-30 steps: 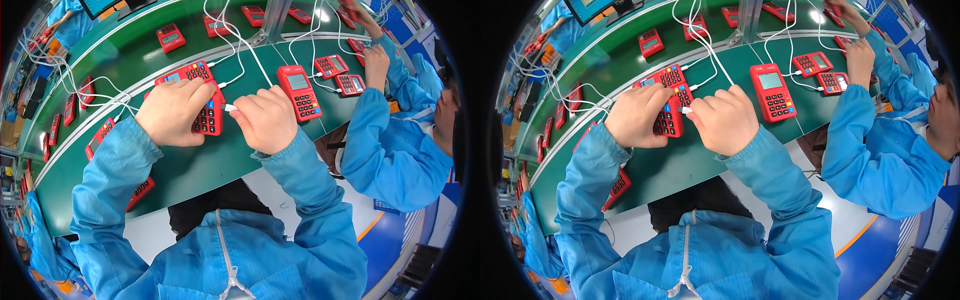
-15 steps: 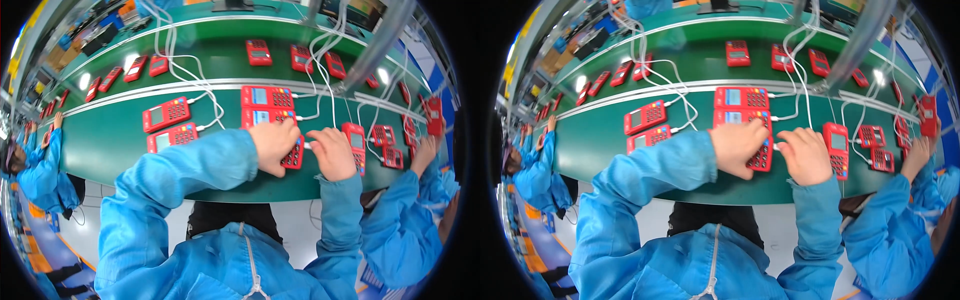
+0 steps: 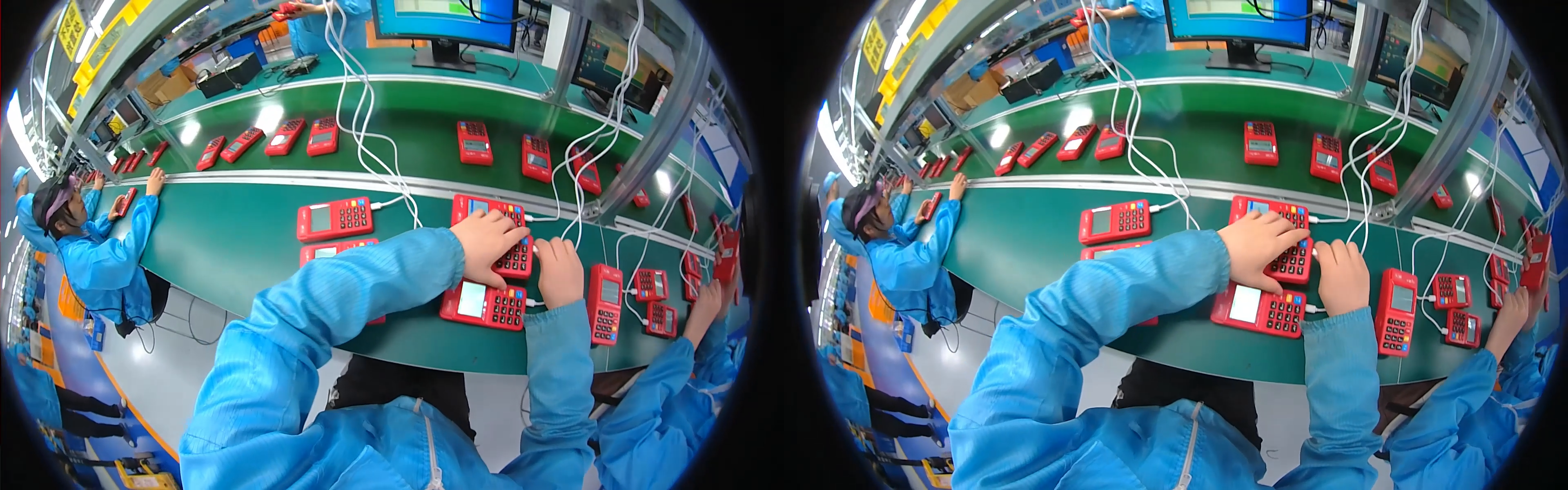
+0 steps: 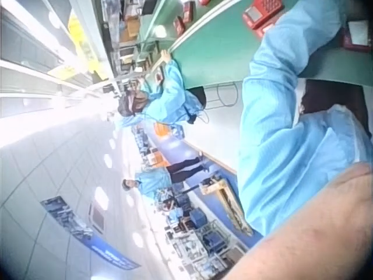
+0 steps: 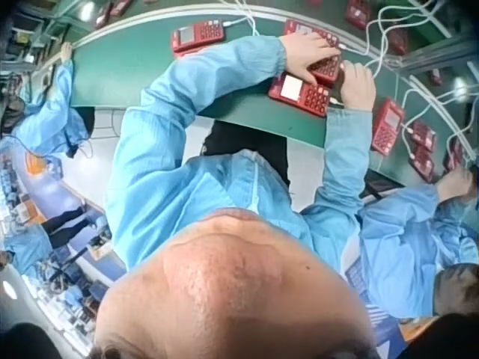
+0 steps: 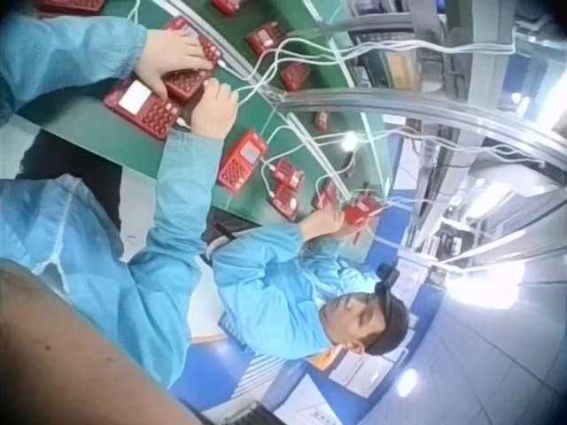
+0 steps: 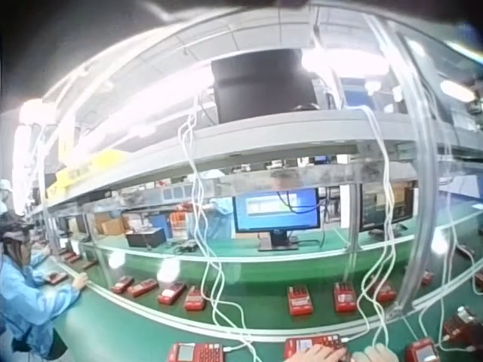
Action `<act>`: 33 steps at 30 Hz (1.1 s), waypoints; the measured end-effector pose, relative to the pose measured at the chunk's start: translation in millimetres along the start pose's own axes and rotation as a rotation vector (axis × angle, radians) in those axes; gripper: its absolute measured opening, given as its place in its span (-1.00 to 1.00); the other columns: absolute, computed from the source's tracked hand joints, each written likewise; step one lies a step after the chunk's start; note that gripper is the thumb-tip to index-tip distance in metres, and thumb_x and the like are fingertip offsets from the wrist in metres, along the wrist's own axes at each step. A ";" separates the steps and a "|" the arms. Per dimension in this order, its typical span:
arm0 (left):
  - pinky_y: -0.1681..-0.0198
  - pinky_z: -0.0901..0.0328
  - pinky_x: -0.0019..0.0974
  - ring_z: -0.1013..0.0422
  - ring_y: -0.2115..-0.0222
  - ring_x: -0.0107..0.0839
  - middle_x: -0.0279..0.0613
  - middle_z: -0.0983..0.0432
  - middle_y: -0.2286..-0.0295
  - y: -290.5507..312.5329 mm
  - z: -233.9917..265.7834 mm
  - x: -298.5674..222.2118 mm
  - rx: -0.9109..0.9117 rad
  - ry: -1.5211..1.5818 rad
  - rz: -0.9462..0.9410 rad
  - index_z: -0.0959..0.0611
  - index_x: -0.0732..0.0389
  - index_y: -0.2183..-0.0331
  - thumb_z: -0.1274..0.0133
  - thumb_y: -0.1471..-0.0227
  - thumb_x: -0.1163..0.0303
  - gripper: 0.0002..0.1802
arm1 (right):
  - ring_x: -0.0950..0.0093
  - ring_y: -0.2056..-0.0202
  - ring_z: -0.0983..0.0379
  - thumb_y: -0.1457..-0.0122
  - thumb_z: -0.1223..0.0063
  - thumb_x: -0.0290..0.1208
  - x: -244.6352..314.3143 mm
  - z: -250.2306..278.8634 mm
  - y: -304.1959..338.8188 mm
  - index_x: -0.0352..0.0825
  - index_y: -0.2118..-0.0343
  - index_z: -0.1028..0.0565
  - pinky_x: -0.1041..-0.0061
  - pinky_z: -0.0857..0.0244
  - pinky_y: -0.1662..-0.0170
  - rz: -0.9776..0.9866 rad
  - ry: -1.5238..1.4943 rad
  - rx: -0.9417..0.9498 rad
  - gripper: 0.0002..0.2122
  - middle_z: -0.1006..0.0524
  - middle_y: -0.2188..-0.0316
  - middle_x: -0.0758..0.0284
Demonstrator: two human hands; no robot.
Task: The person tests electronic POS terminals by plugging charging cables into them and pressing buttons, performing the actions by hand at an assembly line.
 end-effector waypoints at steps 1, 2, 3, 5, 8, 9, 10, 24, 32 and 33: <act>-0.05 -0.24 -0.06 -0.36 0.01 -0.02 0.09 -0.44 0.06 -4.1 5.6 2.8 0.017 0.079 -0.019 -0.32 0.25 -0.12 -0.37 0.35 -0.04 0.04 | 0.32 0.35 -0.33 -0.09 -0.06 -0.45 2.0 4.6 -2.6 -0.26 0.26 -0.49 0.36 -0.27 0.32 0.005 0.001 -0.017 -0.86 -0.38 0.46 0.33; -0.02 -0.28 -0.06 -0.41 0.06 0.00 0.10 -0.47 0.10 -10.1 9.4 6.3 0.092 0.153 0.000 -0.32 0.26 -0.11 -0.38 0.36 0.01 0.03 | 0.32 0.38 -0.32 -0.08 -0.07 -0.46 4.5 10.1 -4.8 -0.26 0.27 -0.49 0.36 -0.26 0.33 0.019 0.000 -0.072 -0.86 -0.36 0.48 0.32; 0.02 -0.32 -0.07 -0.45 0.11 0.02 0.12 -0.50 0.15 -16.4 14.7 5.1 0.168 0.233 0.013 -0.32 0.27 -0.10 -0.39 0.38 0.05 0.02 | 0.32 0.40 -0.31 -0.08 -0.07 -0.47 4.7 16.4 -6.4 -0.26 0.27 -0.49 0.36 -0.24 0.34 0.029 0.003 -0.120 -0.86 -0.35 0.49 0.32; 0.18 -0.41 -0.10 -0.51 0.24 0.04 0.12 -0.55 0.28 -13.9 21.6 0.2 0.201 0.217 0.018 -0.37 0.29 -0.04 -0.36 0.40 0.14 -0.06 | 0.37 0.44 -0.30 -0.05 -0.11 -0.46 12.0 26.3 -8.4 -0.24 0.32 -0.48 0.39 -0.18 0.40 0.083 0.011 -0.165 -0.88 -0.33 0.54 0.36; 0.24 -0.40 -0.06 -0.52 0.31 0.02 0.14 -0.56 0.35 -0.6 44.7 -13.8 0.351 0.273 0.065 -0.38 0.37 -0.01 -0.31 0.35 0.13 -0.11 | 0.44 0.53 -0.27 0.02 -0.15 -0.42 21.8 48.5 -11.0 -0.21 0.42 -0.48 0.42 -0.11 0.48 0.140 0.036 -0.188 -0.90 -0.29 0.62 0.43; 0.24 -0.39 -0.06 -0.53 0.32 0.01 0.14 -0.56 0.34 8.8 59.2 -24.0 0.444 0.313 0.132 -0.37 0.38 -0.02 -0.29 0.31 0.13 -0.13 | 0.45 0.56 -0.25 0.05 -0.16 -0.41 28.9 57.4 -12.0 -0.20 0.45 -0.47 0.42 -0.09 0.50 0.207 0.024 -0.199 -0.90 -0.26 0.65 0.43; 0.24 -0.39 -0.06 -0.53 0.33 0.01 0.14 -0.56 0.33 19.5 74.1 -34.5 0.538 0.357 0.197 -0.36 0.39 -0.02 -0.28 0.28 0.13 -0.14 | 0.46 0.59 -0.24 0.09 -0.17 -0.41 37.1 67.5 -12.3 -0.19 0.48 -0.47 0.42 -0.07 0.52 0.273 0.012 -0.206 -0.90 -0.24 0.68 0.44; -0.15 -0.24 -0.09 -0.27 -0.11 0.11 0.36 -0.22 -0.10 156.7 85.3 298.0 -0.146 -0.080 1.272 -0.29 0.46 -0.11 -0.34 0.42 -0.15 0.19 | 0.28 0.44 -0.34 0.01 -0.09 -0.59 39.5 38.9 10.0 -0.32 0.29 -0.50 0.30 -0.15 0.32 -0.042 -0.299 -0.177 -0.82 -0.42 0.52 0.30; -0.10 -0.27 -0.04 -0.28 -0.07 0.14 0.23 -0.27 -0.07 121.7 77.0 325.8 -0.799 -0.020 1.161 -0.21 0.41 -0.16 -0.35 0.19 0.02 0.05 | 0.28 0.35 -0.39 -0.04 -0.05 -0.62 59.1 19.4 23.6 -0.33 0.24 -0.54 0.32 -0.20 0.18 -0.070 -0.445 -0.077 -0.80 -0.51 0.44 0.27; -0.10 -0.26 -0.04 -0.27 -0.07 0.15 0.25 -0.27 -0.06 122.1 79.1 319.5 -0.973 -0.081 1.042 -0.24 0.42 -0.14 -0.33 0.15 0.03 0.00 | 0.28 0.34 -0.40 -0.04 -0.06 -0.61 59.0 16.7 24.0 -0.32 0.24 -0.55 0.32 -0.20 0.16 -0.101 -0.493 -0.071 -0.80 -0.51 0.44 0.27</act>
Point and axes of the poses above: each hand's wrist, its own y-axis away from the middle knuckle, its own z-axis out of the back of the hand, x = y × z, the point moved 3 cm from there along -y, towards the middle knuckle
